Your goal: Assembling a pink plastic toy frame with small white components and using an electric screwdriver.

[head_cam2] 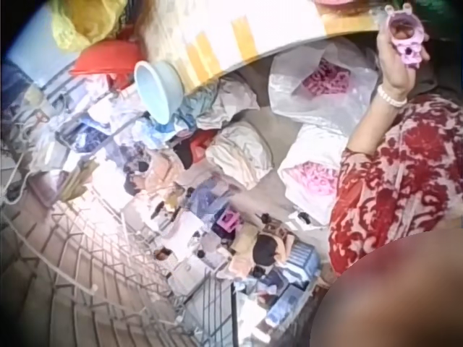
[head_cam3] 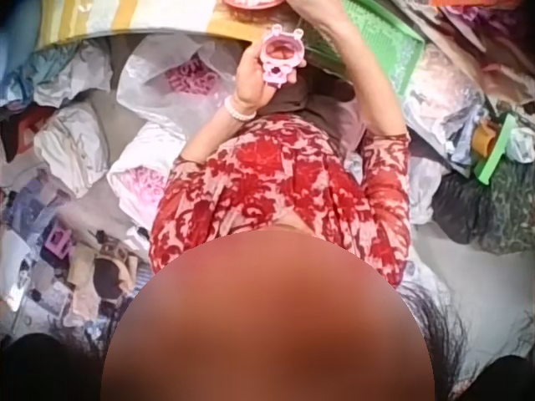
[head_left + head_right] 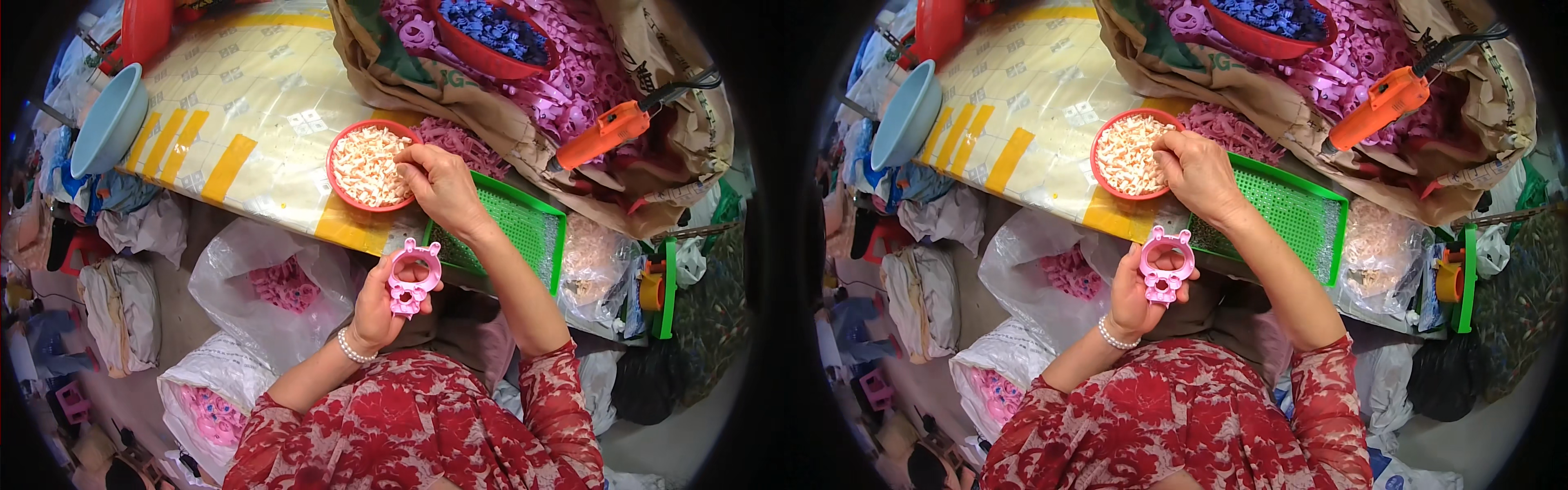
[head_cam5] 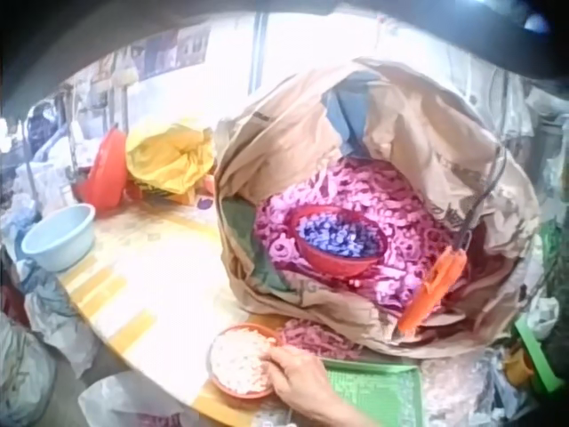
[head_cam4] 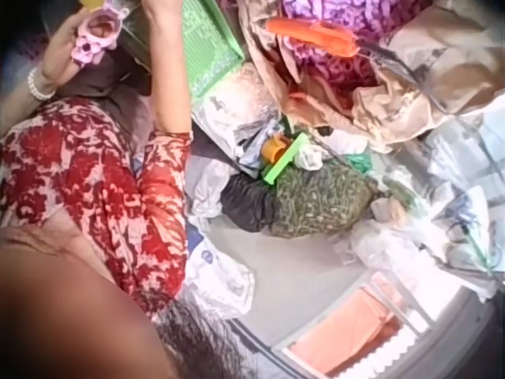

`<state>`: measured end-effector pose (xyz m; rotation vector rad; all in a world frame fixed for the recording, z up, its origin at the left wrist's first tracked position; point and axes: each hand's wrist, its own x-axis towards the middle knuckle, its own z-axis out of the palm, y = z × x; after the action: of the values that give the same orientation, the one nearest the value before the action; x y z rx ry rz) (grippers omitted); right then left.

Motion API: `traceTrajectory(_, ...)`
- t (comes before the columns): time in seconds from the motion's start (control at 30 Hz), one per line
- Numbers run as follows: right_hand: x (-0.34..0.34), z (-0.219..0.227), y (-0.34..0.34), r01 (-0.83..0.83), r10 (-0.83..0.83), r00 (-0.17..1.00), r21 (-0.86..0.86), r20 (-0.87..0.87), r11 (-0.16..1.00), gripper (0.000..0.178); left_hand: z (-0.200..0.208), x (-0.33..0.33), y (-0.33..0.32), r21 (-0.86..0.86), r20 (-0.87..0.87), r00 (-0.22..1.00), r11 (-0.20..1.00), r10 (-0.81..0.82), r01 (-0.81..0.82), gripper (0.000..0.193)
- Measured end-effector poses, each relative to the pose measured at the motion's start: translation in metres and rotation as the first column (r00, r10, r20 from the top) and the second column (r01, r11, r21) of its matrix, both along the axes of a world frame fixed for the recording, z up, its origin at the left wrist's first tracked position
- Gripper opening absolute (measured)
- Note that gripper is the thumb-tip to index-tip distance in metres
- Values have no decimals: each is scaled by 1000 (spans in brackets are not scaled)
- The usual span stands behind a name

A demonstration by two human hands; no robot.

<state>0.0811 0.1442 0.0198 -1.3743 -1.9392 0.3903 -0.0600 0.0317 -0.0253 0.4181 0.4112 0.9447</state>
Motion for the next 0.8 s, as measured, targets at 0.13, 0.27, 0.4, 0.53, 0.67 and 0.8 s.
traceTrajectory(0.13,-3,4,-5,17,-48,985,-190,-163,982,13,1,-1,-4,-8,-14,1000,1000,15,-15,51)
traceTrajectory(0.27,9,-10,-4,-141,-59,844,-327,-533,934,14,2,1,-5,-7,-25,1000,1000,15,-15,52)
traceTrajectory(0.4,9,9,-20,-271,-118,695,-410,-709,871,15,1,-3,-1,-32,-25,999,998,48,-48,54)
traceTrajectory(0.53,17,17,-41,-284,-176,558,-387,-811,877,17,3,-2,4,9,-46,995,996,89,-89,55)
traceTrajectory(0.67,29,13,-72,-279,-174,579,-394,-796,876,17,6,0,4,-39,-72,992,994,103,-106,56)
traceTrajectory(0.8,32,12,-105,-269,-179,653,-447,-736,853,19,6,3,4,-35,-89,994,997,70,-73,58)
